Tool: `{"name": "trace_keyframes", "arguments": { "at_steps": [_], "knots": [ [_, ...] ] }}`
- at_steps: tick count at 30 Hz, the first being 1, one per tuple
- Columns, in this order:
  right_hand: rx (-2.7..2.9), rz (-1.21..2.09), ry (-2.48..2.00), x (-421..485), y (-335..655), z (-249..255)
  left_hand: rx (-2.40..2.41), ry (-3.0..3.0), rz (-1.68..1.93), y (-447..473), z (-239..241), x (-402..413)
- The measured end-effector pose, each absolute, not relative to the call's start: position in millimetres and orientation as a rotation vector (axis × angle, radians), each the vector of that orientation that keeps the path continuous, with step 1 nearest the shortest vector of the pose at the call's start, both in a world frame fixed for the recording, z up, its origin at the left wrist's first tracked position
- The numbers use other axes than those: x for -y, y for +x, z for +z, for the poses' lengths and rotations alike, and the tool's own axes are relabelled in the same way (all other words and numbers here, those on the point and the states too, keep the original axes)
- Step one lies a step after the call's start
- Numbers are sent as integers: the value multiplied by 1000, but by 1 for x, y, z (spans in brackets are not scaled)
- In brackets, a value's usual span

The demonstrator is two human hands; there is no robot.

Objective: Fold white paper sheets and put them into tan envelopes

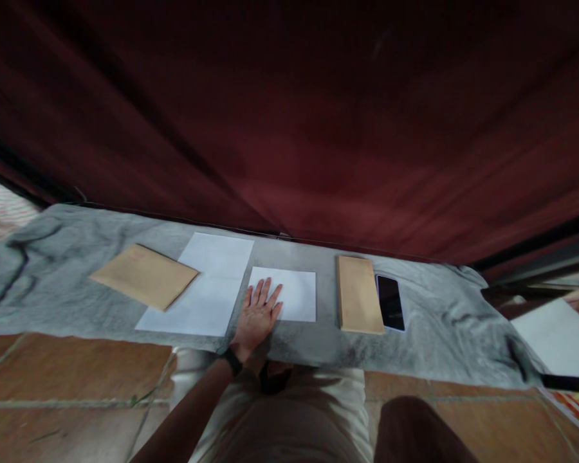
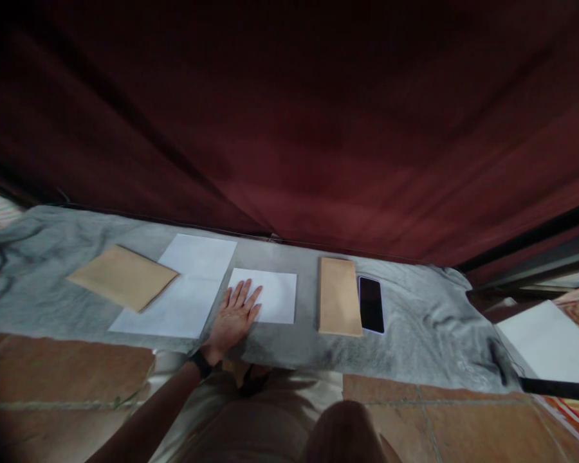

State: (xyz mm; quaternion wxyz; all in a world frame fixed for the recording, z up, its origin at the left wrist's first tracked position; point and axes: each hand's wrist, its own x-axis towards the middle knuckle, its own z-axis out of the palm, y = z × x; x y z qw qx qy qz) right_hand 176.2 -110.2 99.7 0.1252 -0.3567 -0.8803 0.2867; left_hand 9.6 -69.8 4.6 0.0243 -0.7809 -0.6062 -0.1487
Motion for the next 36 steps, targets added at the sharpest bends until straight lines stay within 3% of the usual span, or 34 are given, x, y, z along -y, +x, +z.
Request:
{"name": "trace_keyframes", "arguments": {
  "at_steps": [9, 13, 15, 18, 25, 36],
  "knots": [
    [2809, 998, -850, 131, 197, 86, 1895, -2401, -409, 11, 4, 69],
    [2764, 1318, -812, 156, 223, 65, 1893, -2398, -395, 11, 4, 70],
    [2608, 1676, -810, 160, 238, 62, 1906, -2393, -386, 11, 6, 69],
    [2406, 1777, -902, 150, 252, 65, 1937, -2381, -373, 17, 10, 65],
    [1395, 1263, -1365, 81, 209, 48, 1928, -2423, -524, 47, 8, 44],
    [1355, 890, -1389, 27, 169, -22, 1948, -2429, -489, 40, -1, 33]
  ]
}}
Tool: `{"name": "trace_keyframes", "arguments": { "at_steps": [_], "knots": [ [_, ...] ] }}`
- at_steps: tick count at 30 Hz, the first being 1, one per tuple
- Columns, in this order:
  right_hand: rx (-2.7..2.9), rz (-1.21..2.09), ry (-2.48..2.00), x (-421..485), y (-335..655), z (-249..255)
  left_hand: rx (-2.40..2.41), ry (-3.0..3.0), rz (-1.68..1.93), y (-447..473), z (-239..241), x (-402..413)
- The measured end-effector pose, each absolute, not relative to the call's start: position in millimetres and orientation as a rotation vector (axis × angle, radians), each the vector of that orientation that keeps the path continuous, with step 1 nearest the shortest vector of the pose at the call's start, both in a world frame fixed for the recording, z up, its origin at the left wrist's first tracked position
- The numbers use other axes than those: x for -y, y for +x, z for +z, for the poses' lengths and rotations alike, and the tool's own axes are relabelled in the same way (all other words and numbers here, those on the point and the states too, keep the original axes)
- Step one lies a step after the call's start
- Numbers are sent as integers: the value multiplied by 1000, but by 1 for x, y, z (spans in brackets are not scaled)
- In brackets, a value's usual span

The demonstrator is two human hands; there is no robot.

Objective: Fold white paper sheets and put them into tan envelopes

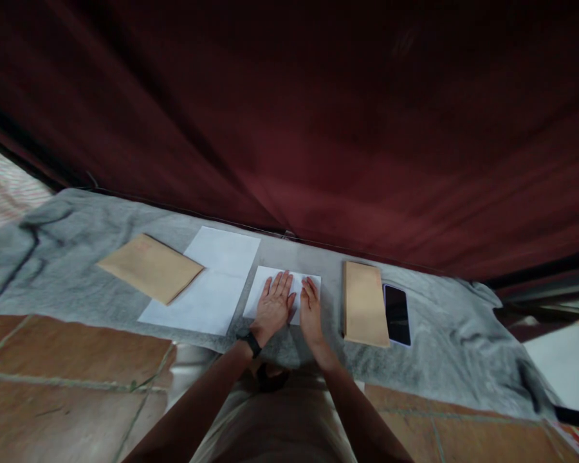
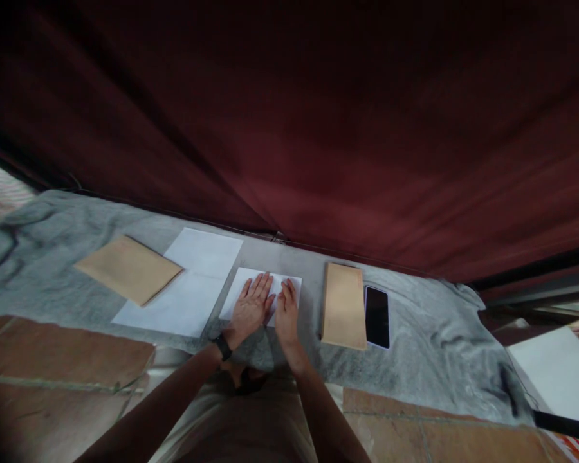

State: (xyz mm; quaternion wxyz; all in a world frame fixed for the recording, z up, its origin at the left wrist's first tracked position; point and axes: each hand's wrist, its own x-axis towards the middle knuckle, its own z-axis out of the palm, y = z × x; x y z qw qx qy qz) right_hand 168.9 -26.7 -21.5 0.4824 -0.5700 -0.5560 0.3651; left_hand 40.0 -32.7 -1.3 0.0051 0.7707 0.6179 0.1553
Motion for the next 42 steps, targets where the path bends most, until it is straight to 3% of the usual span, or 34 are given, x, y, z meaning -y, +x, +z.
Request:
{"name": "trace_keyframes", "arguments": {
  "at_steps": [9, 16, 22, 36, 42],
  "knots": [
    [1559, 626, -1441, 32, 175, -20, -2085, 2311, 494, 5, 1, 40],
    [2386, 234, -1044, 115, 191, -11, -2087, 2320, 454, 5, 4, 41],
    [2508, -18, -1073, 145, 192, -32, -2097, 2327, 468, 5, 3, 41],
    [2574, 314, -1019, 159, 229, -21, -2103, 2338, 481, 3, -5, 39],
    [2361, 778, -1017, 154, 251, 8, -2120, 2318, 496, 12, -1, 38]
  ]
}}
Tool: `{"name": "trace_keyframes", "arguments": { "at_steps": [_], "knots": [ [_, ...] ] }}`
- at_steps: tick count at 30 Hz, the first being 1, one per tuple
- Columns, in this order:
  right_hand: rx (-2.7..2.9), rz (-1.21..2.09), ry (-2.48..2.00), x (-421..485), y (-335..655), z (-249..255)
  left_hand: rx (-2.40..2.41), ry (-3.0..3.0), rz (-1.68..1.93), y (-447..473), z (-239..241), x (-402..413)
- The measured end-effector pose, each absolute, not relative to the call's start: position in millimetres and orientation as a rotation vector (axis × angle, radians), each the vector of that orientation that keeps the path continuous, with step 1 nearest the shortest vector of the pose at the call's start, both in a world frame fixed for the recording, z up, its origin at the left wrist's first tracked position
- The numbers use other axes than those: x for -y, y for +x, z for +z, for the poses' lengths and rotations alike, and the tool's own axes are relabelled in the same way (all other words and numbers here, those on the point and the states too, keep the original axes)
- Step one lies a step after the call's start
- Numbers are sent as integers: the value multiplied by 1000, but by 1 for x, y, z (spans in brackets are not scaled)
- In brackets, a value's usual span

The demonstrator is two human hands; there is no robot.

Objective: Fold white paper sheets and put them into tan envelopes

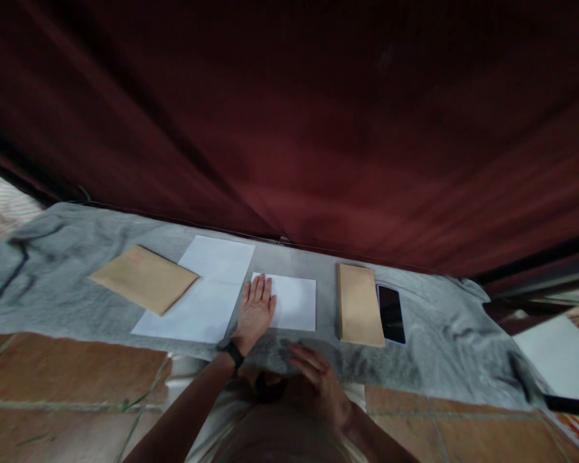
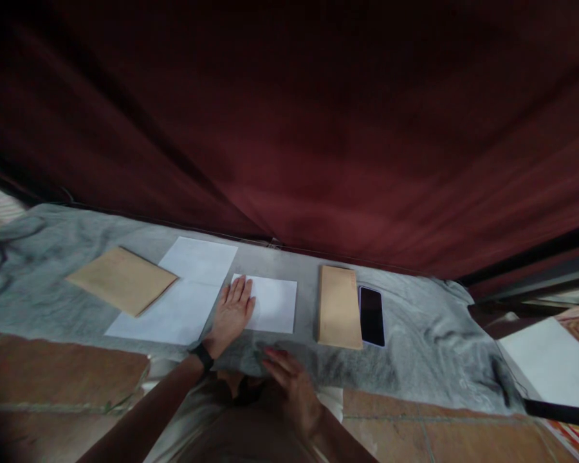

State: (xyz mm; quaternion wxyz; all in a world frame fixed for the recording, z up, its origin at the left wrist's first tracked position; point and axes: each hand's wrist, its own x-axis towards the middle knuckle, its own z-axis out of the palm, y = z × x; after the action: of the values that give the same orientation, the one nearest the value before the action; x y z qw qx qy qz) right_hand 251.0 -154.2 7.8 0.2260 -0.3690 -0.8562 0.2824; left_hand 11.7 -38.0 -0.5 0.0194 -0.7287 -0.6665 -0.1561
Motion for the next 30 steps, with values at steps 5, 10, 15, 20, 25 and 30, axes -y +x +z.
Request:
{"name": "trace_keyframes", "arguments": {
  "at_steps": [5, 10, 15, 20, 25, 30],
  "knots": [
    [1683, 940, -1219, 114, 223, 20, 1917, -2430, -541, 44, 2, 37],
    [1207, 1063, -1271, 54, 178, 12, 1899, -2493, -488, 57, -5, 35],
    [1040, 1079, -1290, 16, 159, -7, 1853, -2524, -495, 47, -2, 31],
    [1067, 1010, -1356, 14, 162, -20, 1895, -2481, -476, 35, 5, 29],
    [1226, 938, -1424, 18, 167, -23, 1980, -2396, -475, 14, 2, 33],
    [1180, 970, -1428, 21, 169, -12, 2058, -2343, -540, -1, 3, 37]
  ]
}}
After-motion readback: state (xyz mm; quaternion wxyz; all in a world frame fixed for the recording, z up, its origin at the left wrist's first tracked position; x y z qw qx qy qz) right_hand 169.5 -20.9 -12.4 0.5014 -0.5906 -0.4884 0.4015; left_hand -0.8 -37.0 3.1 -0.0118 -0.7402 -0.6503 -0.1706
